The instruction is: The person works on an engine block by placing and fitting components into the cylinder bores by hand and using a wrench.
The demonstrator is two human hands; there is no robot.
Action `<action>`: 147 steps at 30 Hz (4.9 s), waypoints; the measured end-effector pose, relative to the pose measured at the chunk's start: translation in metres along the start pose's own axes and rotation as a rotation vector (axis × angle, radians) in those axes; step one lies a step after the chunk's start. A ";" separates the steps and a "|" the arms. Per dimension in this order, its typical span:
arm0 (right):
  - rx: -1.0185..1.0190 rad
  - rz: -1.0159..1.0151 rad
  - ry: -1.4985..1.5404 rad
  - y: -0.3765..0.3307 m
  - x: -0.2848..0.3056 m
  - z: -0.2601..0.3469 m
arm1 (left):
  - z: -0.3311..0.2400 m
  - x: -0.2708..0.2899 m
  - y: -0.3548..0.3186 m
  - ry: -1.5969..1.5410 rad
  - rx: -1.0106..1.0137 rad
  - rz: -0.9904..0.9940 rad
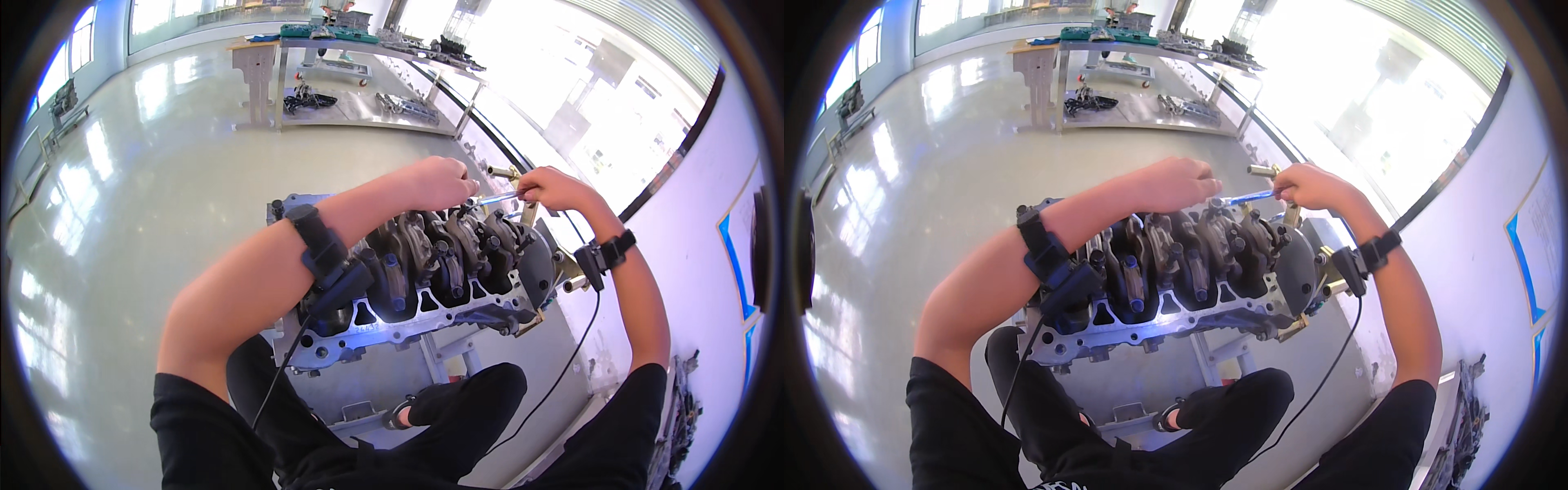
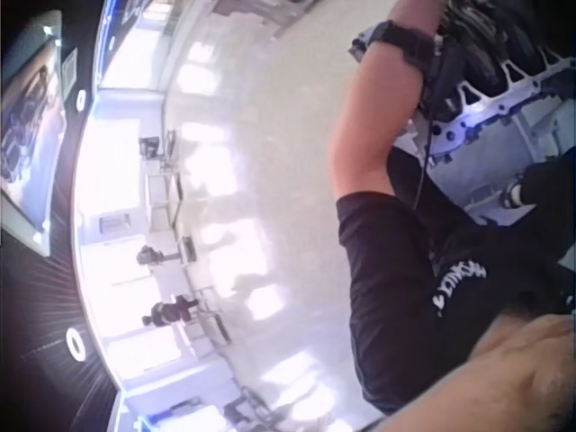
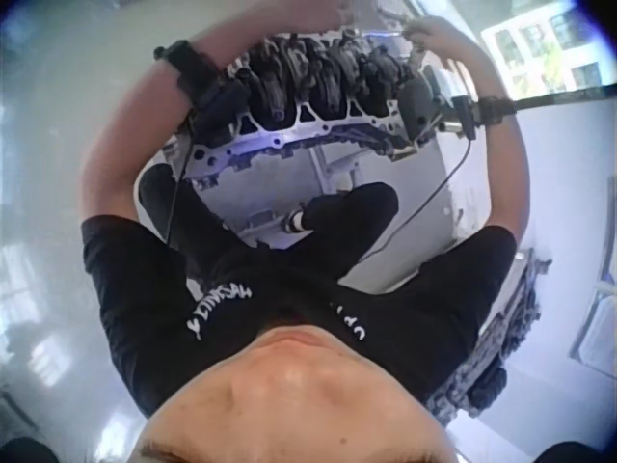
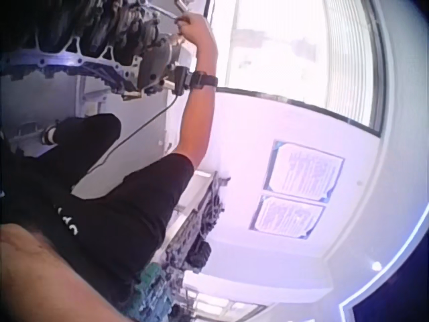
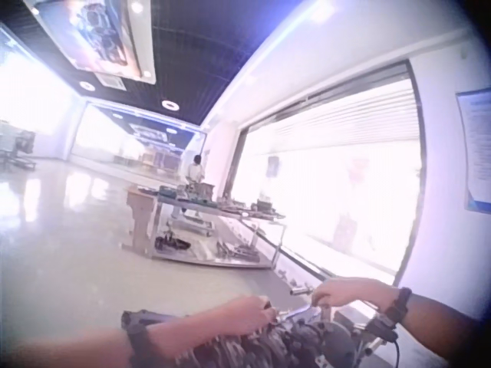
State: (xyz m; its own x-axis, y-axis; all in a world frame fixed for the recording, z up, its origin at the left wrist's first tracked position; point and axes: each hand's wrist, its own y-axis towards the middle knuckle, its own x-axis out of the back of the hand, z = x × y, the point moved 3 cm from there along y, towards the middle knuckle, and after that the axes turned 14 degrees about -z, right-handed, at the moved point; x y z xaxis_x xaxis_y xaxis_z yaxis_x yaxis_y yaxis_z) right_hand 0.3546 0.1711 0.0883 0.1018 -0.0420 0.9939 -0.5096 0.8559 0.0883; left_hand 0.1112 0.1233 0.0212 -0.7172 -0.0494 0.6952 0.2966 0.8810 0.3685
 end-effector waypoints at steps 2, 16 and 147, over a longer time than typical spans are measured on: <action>0.053 0.050 -0.177 0.018 -0.013 -0.012 | 0.002 -0.009 0.005 -0.023 -0.008 -0.021; 0.912 -0.168 -1.019 0.099 -0.045 0.071 | 0.005 0.003 -0.001 0.186 -0.097 -0.076; 1.310 -0.174 -0.633 0.097 -0.051 0.085 | 0.011 -0.012 -0.010 0.456 -0.104 0.261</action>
State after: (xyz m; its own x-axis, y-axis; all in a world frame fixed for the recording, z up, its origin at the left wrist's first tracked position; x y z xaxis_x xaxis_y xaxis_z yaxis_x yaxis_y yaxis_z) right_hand 0.2273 0.2126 0.0518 0.0341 -0.6038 0.7964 -0.9607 -0.2395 -0.1404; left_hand 0.1098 0.1203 0.0019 -0.2709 -0.0548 0.9611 0.5062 0.8411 0.1906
